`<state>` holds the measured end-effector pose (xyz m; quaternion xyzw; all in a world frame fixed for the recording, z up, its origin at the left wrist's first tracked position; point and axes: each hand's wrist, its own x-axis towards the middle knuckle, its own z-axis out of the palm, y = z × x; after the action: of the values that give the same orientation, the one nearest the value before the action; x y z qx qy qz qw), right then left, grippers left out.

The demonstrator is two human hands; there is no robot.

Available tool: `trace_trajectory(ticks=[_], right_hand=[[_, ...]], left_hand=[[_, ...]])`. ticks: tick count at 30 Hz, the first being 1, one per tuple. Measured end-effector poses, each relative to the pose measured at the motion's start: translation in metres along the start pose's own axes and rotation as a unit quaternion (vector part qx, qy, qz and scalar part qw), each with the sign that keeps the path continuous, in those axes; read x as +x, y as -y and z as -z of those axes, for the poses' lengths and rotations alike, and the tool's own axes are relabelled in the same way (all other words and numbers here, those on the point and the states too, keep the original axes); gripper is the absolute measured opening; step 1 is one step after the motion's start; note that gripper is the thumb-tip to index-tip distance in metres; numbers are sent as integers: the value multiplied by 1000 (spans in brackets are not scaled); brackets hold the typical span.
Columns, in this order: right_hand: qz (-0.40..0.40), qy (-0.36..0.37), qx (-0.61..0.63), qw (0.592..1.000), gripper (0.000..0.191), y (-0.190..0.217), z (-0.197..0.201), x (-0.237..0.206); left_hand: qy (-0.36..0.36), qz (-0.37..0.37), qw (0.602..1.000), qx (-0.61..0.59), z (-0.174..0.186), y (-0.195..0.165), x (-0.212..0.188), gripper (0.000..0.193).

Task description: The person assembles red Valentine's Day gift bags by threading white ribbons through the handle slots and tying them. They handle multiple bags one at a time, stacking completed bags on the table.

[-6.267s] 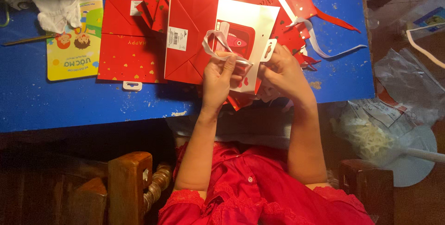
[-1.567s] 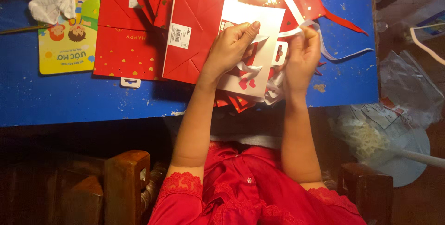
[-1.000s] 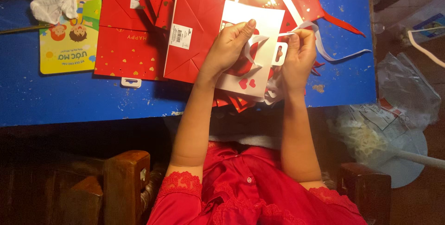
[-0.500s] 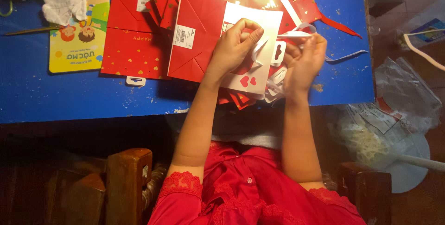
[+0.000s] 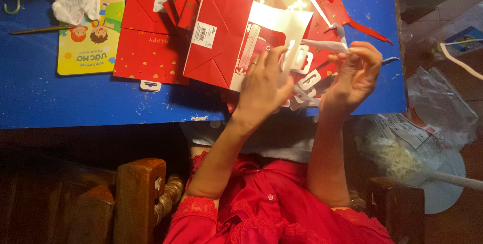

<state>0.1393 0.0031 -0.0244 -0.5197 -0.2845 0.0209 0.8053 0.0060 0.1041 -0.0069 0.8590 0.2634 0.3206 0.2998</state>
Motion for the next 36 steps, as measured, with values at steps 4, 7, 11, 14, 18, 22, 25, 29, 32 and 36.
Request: trace_trajectory(ticks=[4,7,11,14,18,22,25,29,32,36], right_hand=[[7,178,-90,980,6,22,-15,-1],[23,308,-213,927,15,33,-30,-3],[68,391,-288,871,40,43,-41,-3],[179,392,-354,830,47,50,-43,-3],[107,474,-500,717,15,55,-49,-14],[142,405,-521,738,4,59,-55,-28],[84,409,-495,762,9,60,-59,-24],[-24,442,-285,850,22,57,-64,-14],[-54,450,-186,872,24,48,-71,-4],[15,437,-240,867,27,50,-73,10]], left_hand=[[6,67,995,-70,13,-5,-4,25],[-85,14,996,0,30,-17,-8,22],[-135,-7,981,135,73,-33,-9,25],[-137,-11,971,197,106,-48,-11,25],[-82,-33,972,219,122,-77,-21,26],[-69,-87,974,196,108,-91,-20,34],[-112,-65,973,191,101,-85,-10,38],[-110,-83,978,159,97,-89,-2,39],[-68,-112,985,114,102,-105,-12,35],[-69,-111,980,148,126,-103,-21,32]])
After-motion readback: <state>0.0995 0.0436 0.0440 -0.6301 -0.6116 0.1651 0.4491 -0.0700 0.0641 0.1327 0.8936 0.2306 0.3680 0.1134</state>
